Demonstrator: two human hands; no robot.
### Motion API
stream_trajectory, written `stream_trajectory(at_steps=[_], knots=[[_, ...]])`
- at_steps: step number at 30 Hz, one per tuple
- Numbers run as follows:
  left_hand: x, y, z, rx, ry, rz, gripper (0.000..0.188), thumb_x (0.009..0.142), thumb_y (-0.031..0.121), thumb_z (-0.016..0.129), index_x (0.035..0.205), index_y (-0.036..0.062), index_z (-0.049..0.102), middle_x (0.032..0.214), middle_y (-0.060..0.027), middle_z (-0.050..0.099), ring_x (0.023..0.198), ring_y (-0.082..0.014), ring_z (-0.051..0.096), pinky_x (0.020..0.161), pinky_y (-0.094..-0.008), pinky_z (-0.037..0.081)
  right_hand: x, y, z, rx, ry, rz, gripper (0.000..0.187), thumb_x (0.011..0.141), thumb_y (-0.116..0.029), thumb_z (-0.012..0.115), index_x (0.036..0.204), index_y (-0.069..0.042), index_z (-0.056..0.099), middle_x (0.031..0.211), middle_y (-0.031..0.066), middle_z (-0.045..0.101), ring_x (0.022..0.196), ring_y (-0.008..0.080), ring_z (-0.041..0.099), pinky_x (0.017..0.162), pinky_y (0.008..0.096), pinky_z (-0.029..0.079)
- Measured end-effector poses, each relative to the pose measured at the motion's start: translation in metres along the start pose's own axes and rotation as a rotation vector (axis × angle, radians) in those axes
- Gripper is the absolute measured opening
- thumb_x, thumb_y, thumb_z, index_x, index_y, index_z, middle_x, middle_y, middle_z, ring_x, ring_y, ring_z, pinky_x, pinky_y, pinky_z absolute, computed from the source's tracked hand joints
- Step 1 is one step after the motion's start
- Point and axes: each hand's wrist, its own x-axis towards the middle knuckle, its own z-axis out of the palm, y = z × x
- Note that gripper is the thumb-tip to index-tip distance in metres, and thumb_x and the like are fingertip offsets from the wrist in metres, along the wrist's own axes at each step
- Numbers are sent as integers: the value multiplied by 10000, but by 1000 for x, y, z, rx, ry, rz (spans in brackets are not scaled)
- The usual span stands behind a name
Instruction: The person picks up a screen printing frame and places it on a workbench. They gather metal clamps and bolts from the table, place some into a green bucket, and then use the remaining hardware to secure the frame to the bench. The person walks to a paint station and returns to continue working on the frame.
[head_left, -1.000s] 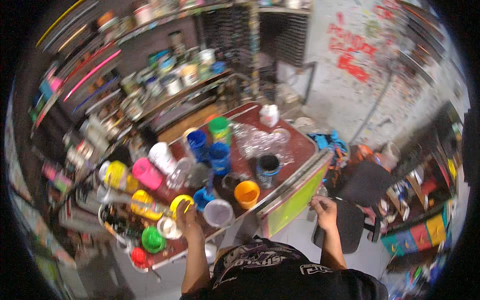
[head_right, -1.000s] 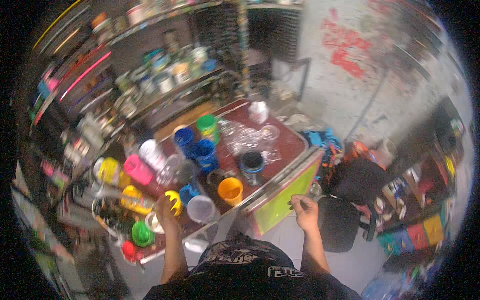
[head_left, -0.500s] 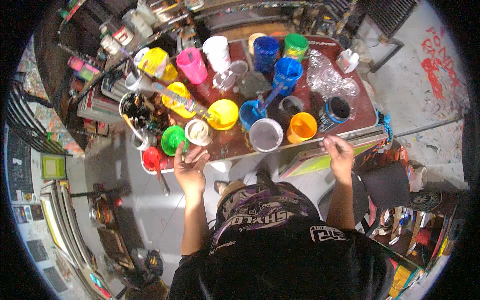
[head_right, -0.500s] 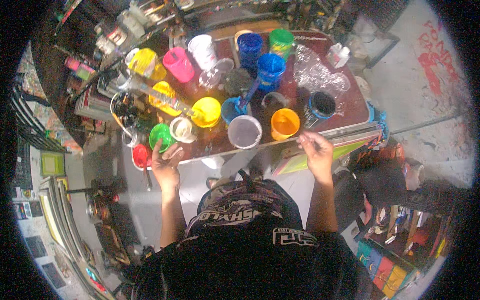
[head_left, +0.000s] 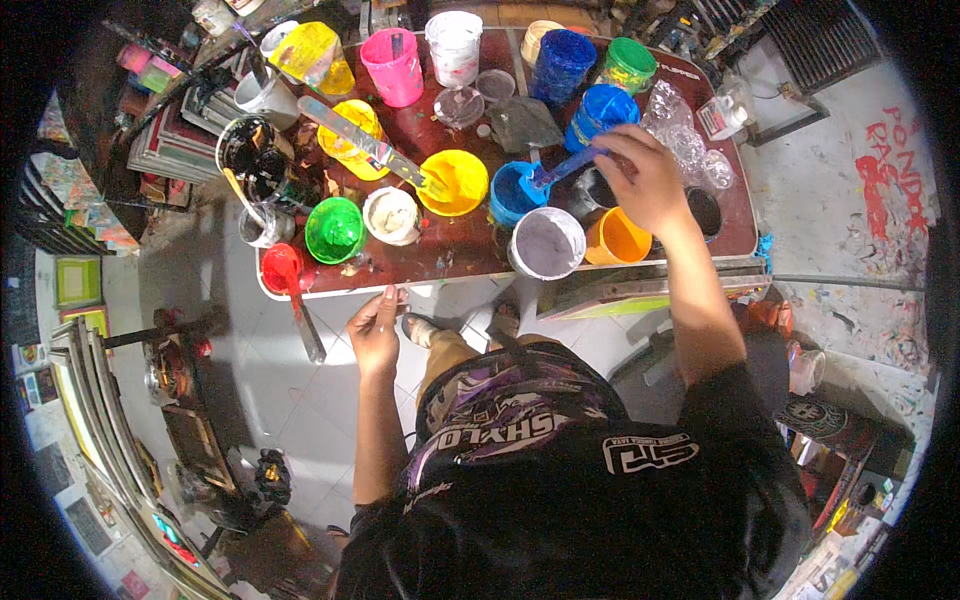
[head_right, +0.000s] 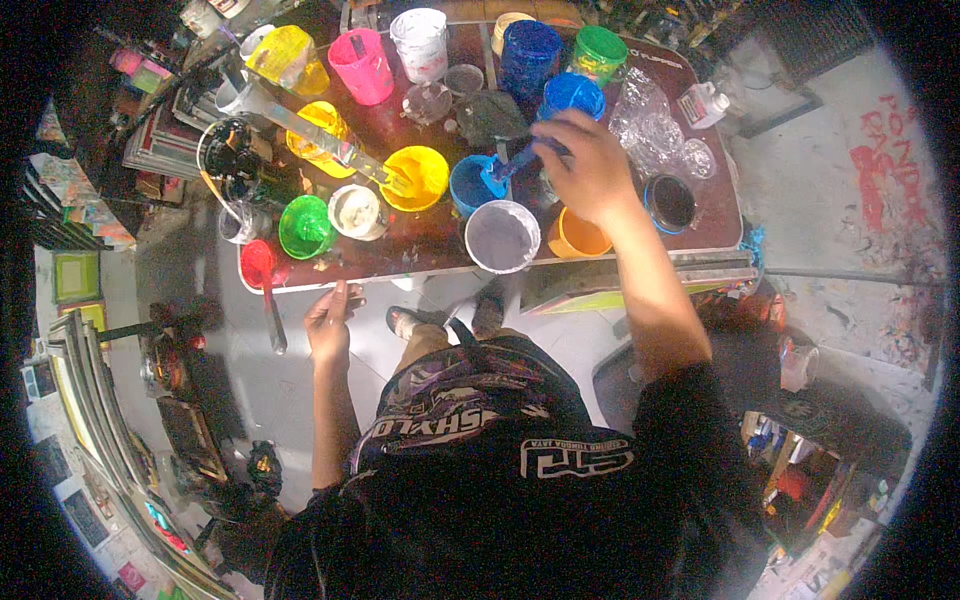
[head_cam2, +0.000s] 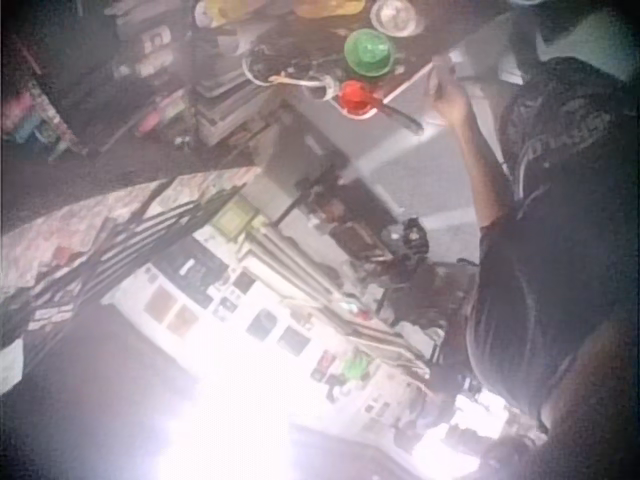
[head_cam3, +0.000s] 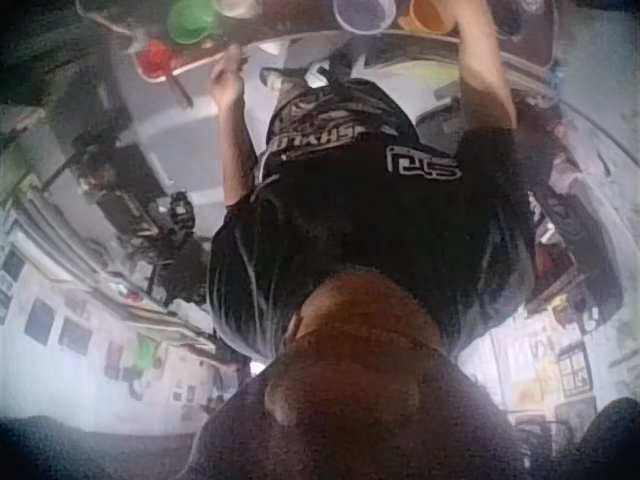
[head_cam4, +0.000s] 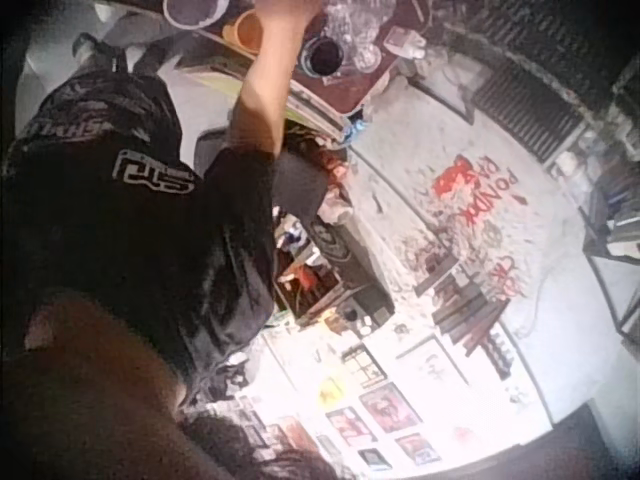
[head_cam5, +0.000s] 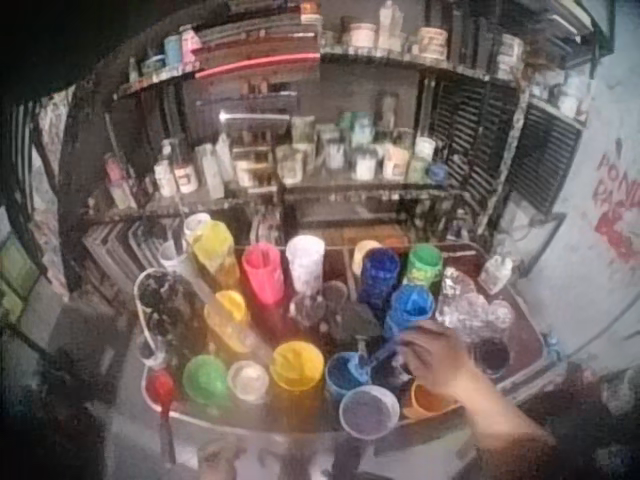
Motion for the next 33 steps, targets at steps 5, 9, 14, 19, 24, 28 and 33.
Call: stream_trajectory(at_steps=[5,9,14,19,24,28,33], knots=[[5,-21,8,42,-121,-60,230,819,131,641,981,-31,617,917,-83,632,796,-128,576,722,-251,471,29,0,21,-538,-369,-169,398,670,-97,651,1063,-99,591,1114,86,515,1045,235,488,889,410,356],[14,-50,15,132,-227,7,306,769,124,691,1028,-9,599,919,-96,627,825,-136,577,714,-246,470,39,14,36,-824,-693,-167,321,665,-88,585,982,-128,624,1040,84,564,987,235,534,859,473,357],[22,-89,43,508,-430,222,564,663,250,773,1128,25,548,949,-135,620,844,-222,603,738,-313,482,41,34,46,-688,-648,-307,124,678,-94,558,727,-72,670,718,104,643,692,287,642,625,416,502],[12,-77,60,509,-548,138,650,659,269,780,1179,3,495,972,-127,608,883,-210,576,764,-334,477,43,2,24,-692,-581,-315,97,661,-83,566,687,-58,657,715,133,637,684,299,641,554,395,508],[12,-85,46,542,-457,9,638,672,305,766,1182,28,500,987,-128,597,903,-210,564,770,-318,473,38,-9,16,-748,-509,-263,74,635,-95,597,676,-57,645,722,137,634,693,293,637,580,388,505],[22,-126,25,590,-468,112,622,713,367,717,1164,1,495,1023,-199,589,931,-287,581,779,-357,473,26,-9,39,-694,-670,-200,131,656,-140,627,752,-56,653,771,143,633,742,293,628,614,395,496],[7,-100,9,454,-411,10,604,729,365,703,1162,-2,495,1029,-194,588,924,-281,582,787,-352,471,24,-4,35,-432,-558,8,280,713,-263,648,940,-100,644,955,134,610,930,302,571,794,412,445]])
